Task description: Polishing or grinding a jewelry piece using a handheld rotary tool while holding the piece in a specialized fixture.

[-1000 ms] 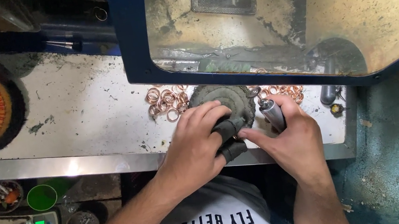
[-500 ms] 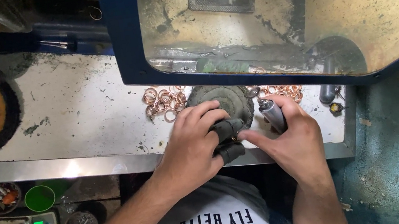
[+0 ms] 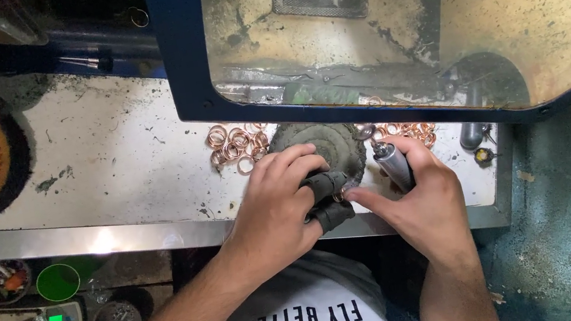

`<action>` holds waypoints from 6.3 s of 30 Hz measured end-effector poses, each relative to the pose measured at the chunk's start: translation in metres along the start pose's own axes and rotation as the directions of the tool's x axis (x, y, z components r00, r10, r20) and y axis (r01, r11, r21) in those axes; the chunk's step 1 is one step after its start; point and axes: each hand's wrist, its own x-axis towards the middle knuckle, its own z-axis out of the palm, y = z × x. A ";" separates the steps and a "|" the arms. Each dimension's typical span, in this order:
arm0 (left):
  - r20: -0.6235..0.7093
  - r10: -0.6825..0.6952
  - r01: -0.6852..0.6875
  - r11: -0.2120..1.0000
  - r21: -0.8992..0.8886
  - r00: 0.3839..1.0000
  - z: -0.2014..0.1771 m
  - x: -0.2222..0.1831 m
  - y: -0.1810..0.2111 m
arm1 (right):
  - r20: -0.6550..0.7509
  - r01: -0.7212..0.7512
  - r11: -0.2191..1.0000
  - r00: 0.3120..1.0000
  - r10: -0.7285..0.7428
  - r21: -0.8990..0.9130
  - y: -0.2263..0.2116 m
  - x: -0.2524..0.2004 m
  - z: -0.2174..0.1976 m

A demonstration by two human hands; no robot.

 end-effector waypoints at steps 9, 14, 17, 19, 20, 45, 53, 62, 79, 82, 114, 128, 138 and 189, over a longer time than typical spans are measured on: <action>0.021 0.007 -0.007 1.000 0.013 1.000 -0.001 0.000 0.000 | 0.000 -0.044 0.999 0.999 0.044 -0.018 -0.003 0.004 0.001; 0.034 -0.007 0.006 1.000 0.019 0.999 -0.001 0.001 0.001 | 0.011 -0.066 0.997 0.998 0.067 -0.040 -0.006 0.003 0.001; 0.034 -0.003 0.002 1.000 0.014 0.999 -0.002 0.001 0.000 | 0.010 -0.071 0.997 0.997 0.072 -0.041 -0.007 0.002 0.001; 0.032 0.002 -0.002 1.000 0.005 1.000 -0.001 0.001 0.000 | -0.005 -0.050 0.998 0.999 0.050 -0.040 -0.005 0.003 0.002; 0.038 -0.003 0.003 1.000 0.016 0.999 0.000 0.000 -0.001 | -0.012 -0.030 0.998 1.000 0.029 -0.048 -0.004 0.003 0.003; 0.026 -0.008 0.009 0.998 -0.064 1.000 -0.006 0.003 0.000 | -0.170 0.081 0.993 0.983 -0.066 0.081 0.029 -0.014 0.014; 0.027 -0.015 0.017 0.999 -0.044 1.000 -0.004 0.002 0.000 | -0.222 0.174 0.982 0.963 -0.155 0.070 0.041 -0.017 0.015; 0.026 0.003 -0.002 1.000 -0.027 1.000 -0.002 0.000 -0.001 | -0.135 0.161 0.979 0.980 -0.144 0.124 0.020 -0.014 0.018; -0.026 0.075 -0.075 0.997 -0.017 0.997 -0.005 0.001 -0.002 | -0.112 0.057 0.992 0.993 -0.044 0.114 0.015 -0.017 0.019; 0.066 0.011 -0.008 0.999 -0.036 0.998 -0.009 0.002 0.000 | -0.119 0.035 0.975 0.993 -0.009 0.219 0.014 -0.019 0.020; 0.046 0.048 -0.042 0.990 -0.131 0.998 -0.012 0.003 -0.002 | -0.117 0.042 0.968 0.993 -0.013 0.249 0.023 -0.022 0.024; 0.018 0.033 -0.031 0.991 -0.131 0.999 -0.009 0.002 -0.003 | -0.124 0.008 0.970 0.992 0.023 0.242 0.021 -0.022 0.025; 0.016 0.039 -0.036 0.988 -0.153 0.999 -0.009 0.002 -0.005 | -0.113 0.033 0.960 0.994 -0.001 0.278 0.022 -0.022 0.024; 0.013 0.078 -0.078 0.996 0.038 0.997 0.004 -0.001 0.000 | -0.339 0.114 0.959 0.941 -0.020 0.260 0.076 -0.031 0.021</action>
